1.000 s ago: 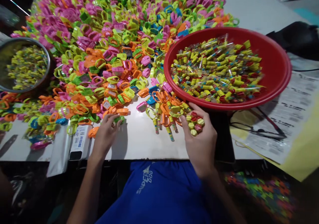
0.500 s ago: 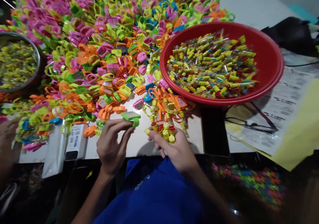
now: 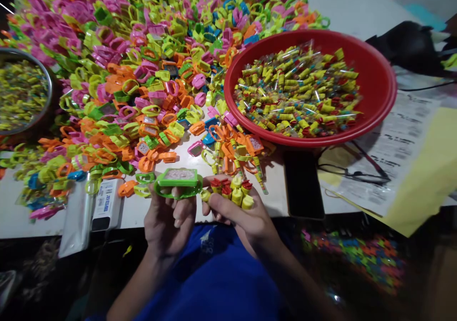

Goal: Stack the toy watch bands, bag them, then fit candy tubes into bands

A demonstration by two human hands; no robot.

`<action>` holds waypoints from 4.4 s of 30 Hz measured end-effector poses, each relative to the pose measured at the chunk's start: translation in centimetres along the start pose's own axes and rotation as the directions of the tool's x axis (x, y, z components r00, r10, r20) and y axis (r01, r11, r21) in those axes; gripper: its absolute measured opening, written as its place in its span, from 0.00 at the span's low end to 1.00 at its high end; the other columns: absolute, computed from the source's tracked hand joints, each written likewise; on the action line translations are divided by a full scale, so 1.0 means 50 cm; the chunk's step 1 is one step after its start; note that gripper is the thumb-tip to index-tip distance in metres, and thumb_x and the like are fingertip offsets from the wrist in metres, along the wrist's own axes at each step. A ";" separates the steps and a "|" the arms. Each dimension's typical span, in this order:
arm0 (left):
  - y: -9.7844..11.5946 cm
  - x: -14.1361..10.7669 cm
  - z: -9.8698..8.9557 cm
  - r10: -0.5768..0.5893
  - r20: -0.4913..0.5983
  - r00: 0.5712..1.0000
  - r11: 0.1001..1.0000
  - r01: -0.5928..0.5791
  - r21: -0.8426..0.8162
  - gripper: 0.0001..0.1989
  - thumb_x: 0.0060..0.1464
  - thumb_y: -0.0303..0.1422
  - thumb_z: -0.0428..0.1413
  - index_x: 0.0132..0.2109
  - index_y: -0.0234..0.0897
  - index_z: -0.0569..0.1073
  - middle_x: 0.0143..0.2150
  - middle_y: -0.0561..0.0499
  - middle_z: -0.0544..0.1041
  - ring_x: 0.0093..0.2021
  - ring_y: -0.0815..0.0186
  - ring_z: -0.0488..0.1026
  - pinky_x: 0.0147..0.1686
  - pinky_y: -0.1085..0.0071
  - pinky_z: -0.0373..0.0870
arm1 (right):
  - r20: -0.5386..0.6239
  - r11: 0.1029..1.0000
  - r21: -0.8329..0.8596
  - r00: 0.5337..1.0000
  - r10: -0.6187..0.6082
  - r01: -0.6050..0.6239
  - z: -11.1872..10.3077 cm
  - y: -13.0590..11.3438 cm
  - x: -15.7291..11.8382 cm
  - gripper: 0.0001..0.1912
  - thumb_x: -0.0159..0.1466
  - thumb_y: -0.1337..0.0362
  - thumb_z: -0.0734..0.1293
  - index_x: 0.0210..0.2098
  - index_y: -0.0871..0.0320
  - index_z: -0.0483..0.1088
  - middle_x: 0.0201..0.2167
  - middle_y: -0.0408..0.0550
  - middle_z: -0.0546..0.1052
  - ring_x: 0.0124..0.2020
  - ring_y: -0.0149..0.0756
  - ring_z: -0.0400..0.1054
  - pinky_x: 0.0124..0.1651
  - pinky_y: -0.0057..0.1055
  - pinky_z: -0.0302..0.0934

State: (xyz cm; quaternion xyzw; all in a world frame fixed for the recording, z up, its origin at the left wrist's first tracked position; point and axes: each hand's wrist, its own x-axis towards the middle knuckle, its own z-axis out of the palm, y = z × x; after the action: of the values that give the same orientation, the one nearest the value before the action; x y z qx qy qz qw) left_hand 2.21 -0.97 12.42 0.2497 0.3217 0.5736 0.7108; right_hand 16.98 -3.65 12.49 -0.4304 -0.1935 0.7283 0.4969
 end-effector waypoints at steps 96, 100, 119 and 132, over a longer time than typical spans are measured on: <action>-0.027 0.003 0.019 -0.183 0.103 0.978 0.942 0.204 -0.268 0.15 0.61 0.43 0.70 0.40 0.36 0.77 0.30 0.57 0.78 0.22 0.74 0.71 0.24 0.77 0.77 | 0.012 0.990 -0.127 0.998 -0.057 0.058 -0.022 -0.002 0.007 0.25 0.62 0.51 0.79 0.53 0.54 0.75 0.21 0.38 0.72 0.21 0.32 0.65 0.28 0.32 0.59; -0.030 0.003 0.018 -0.175 0.085 0.981 0.951 0.191 -0.245 0.16 0.61 0.43 0.70 0.39 0.37 0.75 0.30 0.58 0.78 0.21 0.75 0.70 0.25 0.77 0.76 | -0.019 0.989 -0.138 0.998 -0.064 0.061 -0.022 -0.002 0.005 0.26 0.60 0.52 0.80 0.53 0.54 0.75 0.20 0.38 0.73 0.21 0.33 0.66 0.30 0.33 0.62; -0.019 0.038 -0.074 -0.050 -0.159 0.986 0.936 0.102 0.338 0.19 0.64 0.47 0.65 0.53 0.39 0.78 0.44 0.49 0.81 0.32 0.69 0.77 0.35 0.73 0.75 | -0.051 0.849 -0.470 0.953 -0.300 0.242 -0.047 -0.017 0.085 0.23 0.65 0.49 0.76 0.52 0.59 0.78 0.24 0.42 0.78 0.24 0.34 0.69 0.29 0.31 0.64; 0.044 0.107 -0.273 0.273 0.087 0.958 -0.306 0.001 0.952 0.21 0.74 0.37 0.52 0.69 0.42 0.69 0.69 0.40 0.72 0.39 0.63 0.79 0.39 0.66 0.75 | -0.137 0.424 -0.862 0.679 -0.722 0.277 -0.049 -0.022 0.044 0.17 0.72 0.52 0.71 0.54 0.54 0.81 0.47 0.53 0.85 0.47 0.48 0.80 0.56 0.42 0.72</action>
State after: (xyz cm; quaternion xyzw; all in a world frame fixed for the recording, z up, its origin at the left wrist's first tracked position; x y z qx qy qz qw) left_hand -8.67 4.53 3.99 0.7024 0.6777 0.1816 0.1197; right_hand 19.29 -1.58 10.99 -0.6889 -0.4821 0.2378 0.4863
